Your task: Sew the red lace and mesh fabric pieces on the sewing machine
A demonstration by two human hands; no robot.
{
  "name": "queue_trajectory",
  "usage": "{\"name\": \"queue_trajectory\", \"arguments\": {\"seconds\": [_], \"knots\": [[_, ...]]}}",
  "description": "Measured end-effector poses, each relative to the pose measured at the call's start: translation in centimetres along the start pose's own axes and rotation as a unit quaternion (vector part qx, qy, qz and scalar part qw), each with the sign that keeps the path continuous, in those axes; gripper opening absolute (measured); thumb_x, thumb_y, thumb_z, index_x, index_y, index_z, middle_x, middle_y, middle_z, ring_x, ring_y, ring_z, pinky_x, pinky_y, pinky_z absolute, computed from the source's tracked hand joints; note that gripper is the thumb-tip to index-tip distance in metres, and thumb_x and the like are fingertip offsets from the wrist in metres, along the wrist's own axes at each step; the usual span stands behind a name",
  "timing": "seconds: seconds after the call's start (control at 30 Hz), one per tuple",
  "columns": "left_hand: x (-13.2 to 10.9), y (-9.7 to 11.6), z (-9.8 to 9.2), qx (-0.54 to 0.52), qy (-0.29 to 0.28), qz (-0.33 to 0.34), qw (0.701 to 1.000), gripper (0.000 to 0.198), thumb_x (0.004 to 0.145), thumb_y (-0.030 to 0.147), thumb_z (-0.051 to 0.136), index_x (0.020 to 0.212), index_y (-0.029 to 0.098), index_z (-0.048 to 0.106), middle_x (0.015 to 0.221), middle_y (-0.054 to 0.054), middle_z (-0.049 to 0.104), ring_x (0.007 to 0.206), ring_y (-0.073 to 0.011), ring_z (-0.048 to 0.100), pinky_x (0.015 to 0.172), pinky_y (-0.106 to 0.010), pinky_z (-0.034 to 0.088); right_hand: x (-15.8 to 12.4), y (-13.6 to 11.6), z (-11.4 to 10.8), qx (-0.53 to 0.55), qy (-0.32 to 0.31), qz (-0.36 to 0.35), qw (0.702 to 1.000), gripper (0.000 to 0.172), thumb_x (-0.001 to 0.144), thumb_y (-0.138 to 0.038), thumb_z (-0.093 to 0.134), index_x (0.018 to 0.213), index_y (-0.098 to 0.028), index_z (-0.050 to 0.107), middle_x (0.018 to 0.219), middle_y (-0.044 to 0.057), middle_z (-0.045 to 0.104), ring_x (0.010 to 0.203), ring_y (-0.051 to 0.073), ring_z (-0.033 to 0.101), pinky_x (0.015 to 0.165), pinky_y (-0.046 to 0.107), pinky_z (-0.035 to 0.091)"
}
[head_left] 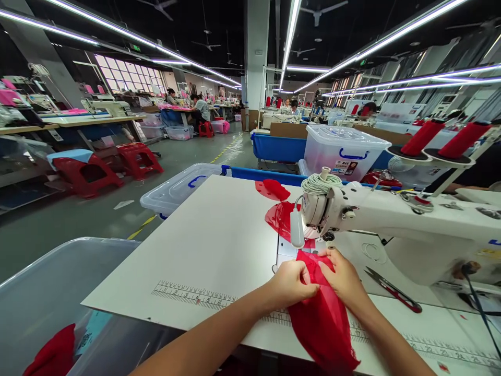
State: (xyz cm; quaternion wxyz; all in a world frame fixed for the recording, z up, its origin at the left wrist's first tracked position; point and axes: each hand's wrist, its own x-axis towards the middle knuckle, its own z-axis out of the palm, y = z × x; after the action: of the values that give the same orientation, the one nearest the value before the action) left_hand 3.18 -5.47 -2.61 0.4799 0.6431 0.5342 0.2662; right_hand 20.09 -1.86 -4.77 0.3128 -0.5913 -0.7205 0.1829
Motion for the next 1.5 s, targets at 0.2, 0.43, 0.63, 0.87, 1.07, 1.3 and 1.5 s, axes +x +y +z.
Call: {"name": "queue_trajectory", "arguments": {"seconds": [0.2, 0.43, 0.63, 0.87, 1.07, 1.3, 1.5], "knots": [[-0.1, -0.5, 0.0, 0.024, 0.027, 0.038, 0.999, 0.022, 0.071, 0.008, 0.056, 0.069, 0.022, 0.038, 0.068, 0.006, 0.048, 0.066, -0.0134, 0.045, 0.062, -0.025, 0.035, -1.3, -0.5, -1.2, -0.032, 0.016, -0.076, 0.996, 0.025, 0.085, -0.029, 0.038, 0.087, -0.025, 0.063, 0.1, 0.008, 0.067, 0.094, 0.024, 0.063, 0.077, 0.036, 0.05], [-0.5, -0.8, -0.4, 0.011, 0.012, 0.074, 0.997, 0.024, 0.08, 0.001, 0.038, 0.088, 0.021, 0.048, 0.089, -0.001, 0.058, 0.086, -0.0164, 0.055, 0.081, -0.029, 0.043, -3.0, -0.5, -1.0, -0.138, -0.05, -0.178, 0.973, 0.028, 0.091, -0.024, 0.036, 0.096, -0.026, 0.063, 0.099, 0.004, 0.068, 0.073, 0.018, 0.066, 0.053, 0.028, 0.047], [-0.1, -0.9, -0.1, -0.001, 0.013, 0.034, 0.999, 0.024, 0.072, -0.001, 0.038, 0.069, 0.02, 0.051, 0.071, 0.003, 0.053, 0.07, -0.0139, 0.053, 0.069, -0.024, 0.042, -2.7, -0.7, -1.0, -0.071, -0.106, -0.217, 0.968, 0.028, 0.091, -0.018, 0.034, 0.085, -0.025, 0.06, 0.084, 0.003, 0.064, 0.072, 0.017, 0.063, 0.065, 0.028, 0.05], [0.2, -0.8, 0.4, 0.002, 0.035, 0.025, 0.999, 0.021, 0.071, 0.003, 0.041, 0.062, 0.019, 0.049, 0.064, 0.004, 0.051, 0.065, -0.0127, 0.049, 0.062, -0.023, 0.038, -1.7, -2.0, -0.5, 0.075, -0.106, -0.115, 0.985, 0.024, 0.09, -0.033, 0.039, 0.078, -0.024, 0.058, 0.081, 0.004, 0.066, 0.071, 0.018, 0.064, 0.064, 0.029, 0.051], [-0.2, -0.5, 0.2, 0.046, 0.048, 0.027, 0.997, 0.017, 0.072, 0.005, 0.041, 0.063, 0.018, 0.047, 0.062, 0.005, 0.05, 0.059, -0.0109, 0.046, 0.055, -0.021, 0.036, -0.3, -1.4, 1.6, 0.077, -0.11, -0.094, 0.986, 0.025, 0.09, -0.03, 0.03, 0.082, -0.023, 0.053, 0.062, 0.0, 0.06, 0.054, 0.018, 0.059, 0.055, 0.03, 0.049], [-0.6, 0.0, -2.4, 0.224, 0.142, 0.003, 0.964, 0.021, 0.079, 0.015, 0.048, 0.06, 0.02, 0.04, 0.06, 0.003, 0.044, 0.06, -0.0143, 0.047, 0.055, -0.026, 0.031, -0.6, -0.7, 1.5, -0.003, -0.1, -0.185, 0.978, 0.015, 0.086, -0.027, 0.043, 0.079, -0.023, 0.056, 0.079, 0.004, 0.06, 0.061, 0.019, 0.055, 0.057, 0.033, 0.044], [1.0, -0.2, -3.1, 0.383, 0.144, 0.007, 0.912, 0.009, 0.082, 0.019, 0.054, 0.073, 0.017, 0.057, 0.079, -0.008, 0.059, 0.08, -0.0269, 0.058, 0.071, -0.036, 0.043, -1.0, 0.5, 2.1, -0.058, -0.033, -0.313, 0.947, 0.023, 0.094, -0.018, 0.037, 0.1, -0.02, 0.059, 0.113, 0.01, 0.065, 0.088, 0.02, 0.066, 0.07, 0.032, 0.054]]}}
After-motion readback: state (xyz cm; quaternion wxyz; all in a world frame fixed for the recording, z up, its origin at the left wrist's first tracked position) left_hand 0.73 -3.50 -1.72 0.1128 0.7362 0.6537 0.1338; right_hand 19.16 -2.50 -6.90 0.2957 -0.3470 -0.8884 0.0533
